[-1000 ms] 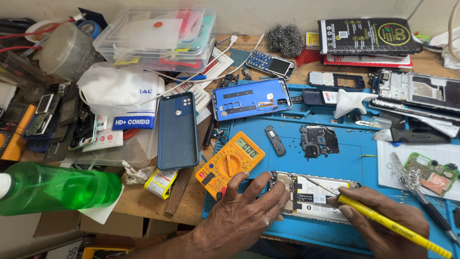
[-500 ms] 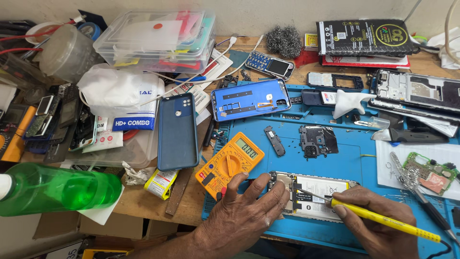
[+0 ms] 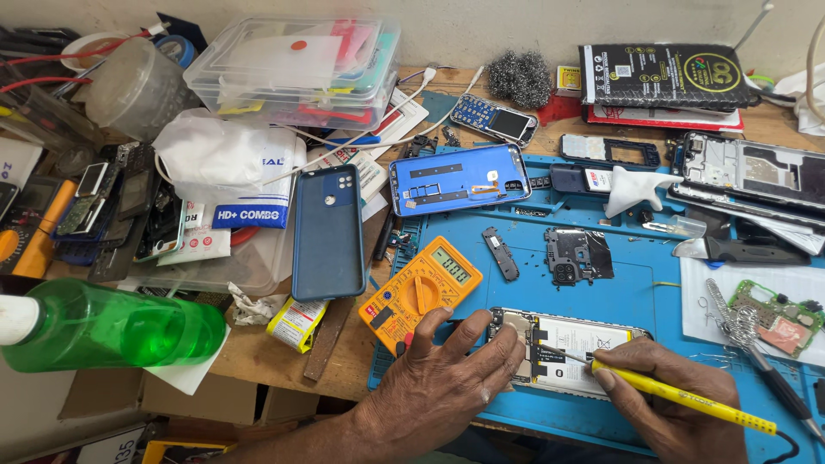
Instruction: The person uses a yellow soldering iron to work on the internal components of a disassembled smartphone placed on a blue mat. They repeatedly touch the iron to the circuit board and battery area while holding the device steady with their left hand. The workspace is cluttered with various phone parts, tools, and a multimeter.
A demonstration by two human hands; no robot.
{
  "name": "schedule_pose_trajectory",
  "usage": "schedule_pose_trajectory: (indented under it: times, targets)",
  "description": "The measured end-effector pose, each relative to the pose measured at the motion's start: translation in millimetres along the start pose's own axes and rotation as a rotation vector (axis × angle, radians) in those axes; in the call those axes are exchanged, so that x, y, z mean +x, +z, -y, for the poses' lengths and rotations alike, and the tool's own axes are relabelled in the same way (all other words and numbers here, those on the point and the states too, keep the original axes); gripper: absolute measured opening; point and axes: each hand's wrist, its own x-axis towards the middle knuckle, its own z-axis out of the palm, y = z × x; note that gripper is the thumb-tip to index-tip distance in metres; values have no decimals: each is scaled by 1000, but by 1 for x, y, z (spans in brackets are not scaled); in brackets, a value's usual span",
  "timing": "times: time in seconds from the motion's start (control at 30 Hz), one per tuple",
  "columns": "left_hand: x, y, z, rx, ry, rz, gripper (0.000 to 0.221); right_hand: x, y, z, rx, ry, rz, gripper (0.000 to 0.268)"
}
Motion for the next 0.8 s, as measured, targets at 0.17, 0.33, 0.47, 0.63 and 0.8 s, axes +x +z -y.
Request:
schedule_pose_trajectory:
  times: [0.17,0.33,0.47,0.63,0.8]
  targets:
    - [0,-5,1,53,10,19,44,0,1,2,2,84,-16,19]
    - [-1,-2,1,9,7,15,43,1,2,7,-8,71,-11,20]
    - [-2,0,1,-4,9,0,42,2,2,7,-19,44,-10,20]
    - [-3,1,1,21,19,3,42,2,2,6,-13,48,-5,21]
    - [-2,0,1,8,15,-2,41,2,2,3,-5,45,0,20]
